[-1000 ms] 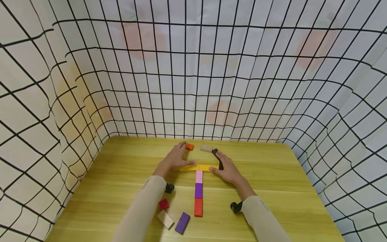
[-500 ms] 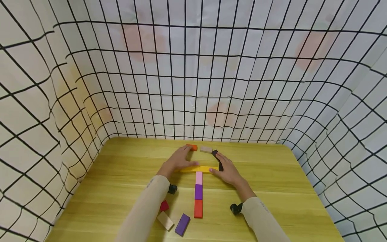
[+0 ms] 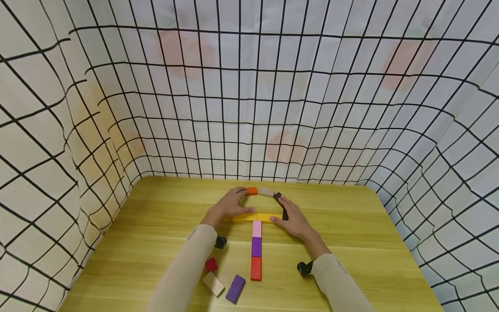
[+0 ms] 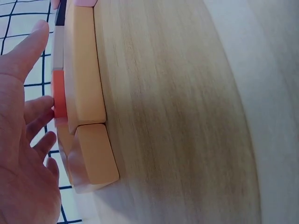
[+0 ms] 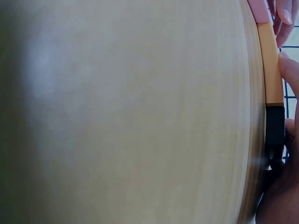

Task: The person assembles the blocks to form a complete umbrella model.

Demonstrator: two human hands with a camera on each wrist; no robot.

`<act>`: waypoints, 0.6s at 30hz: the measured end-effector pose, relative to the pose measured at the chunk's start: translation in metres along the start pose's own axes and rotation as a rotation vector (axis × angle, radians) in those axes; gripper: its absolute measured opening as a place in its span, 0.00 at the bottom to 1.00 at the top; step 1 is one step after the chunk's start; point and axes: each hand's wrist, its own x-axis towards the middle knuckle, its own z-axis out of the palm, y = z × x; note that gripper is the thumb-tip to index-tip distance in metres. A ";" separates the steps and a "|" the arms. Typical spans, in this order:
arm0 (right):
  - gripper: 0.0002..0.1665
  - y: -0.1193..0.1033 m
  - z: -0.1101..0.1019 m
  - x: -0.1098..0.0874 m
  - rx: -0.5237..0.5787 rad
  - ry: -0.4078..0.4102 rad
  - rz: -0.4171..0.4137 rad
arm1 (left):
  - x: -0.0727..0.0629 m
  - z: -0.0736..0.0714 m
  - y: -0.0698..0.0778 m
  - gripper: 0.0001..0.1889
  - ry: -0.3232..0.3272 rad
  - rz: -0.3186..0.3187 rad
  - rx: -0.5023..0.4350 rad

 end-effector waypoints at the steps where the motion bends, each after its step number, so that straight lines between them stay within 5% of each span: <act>1: 0.56 0.000 0.000 0.000 0.004 0.001 0.001 | 0.000 0.000 0.000 0.47 0.003 0.008 0.000; 18: 0.55 -0.001 -0.001 0.000 -0.002 -0.001 0.001 | -0.002 0.004 -0.002 0.44 0.025 0.005 -0.013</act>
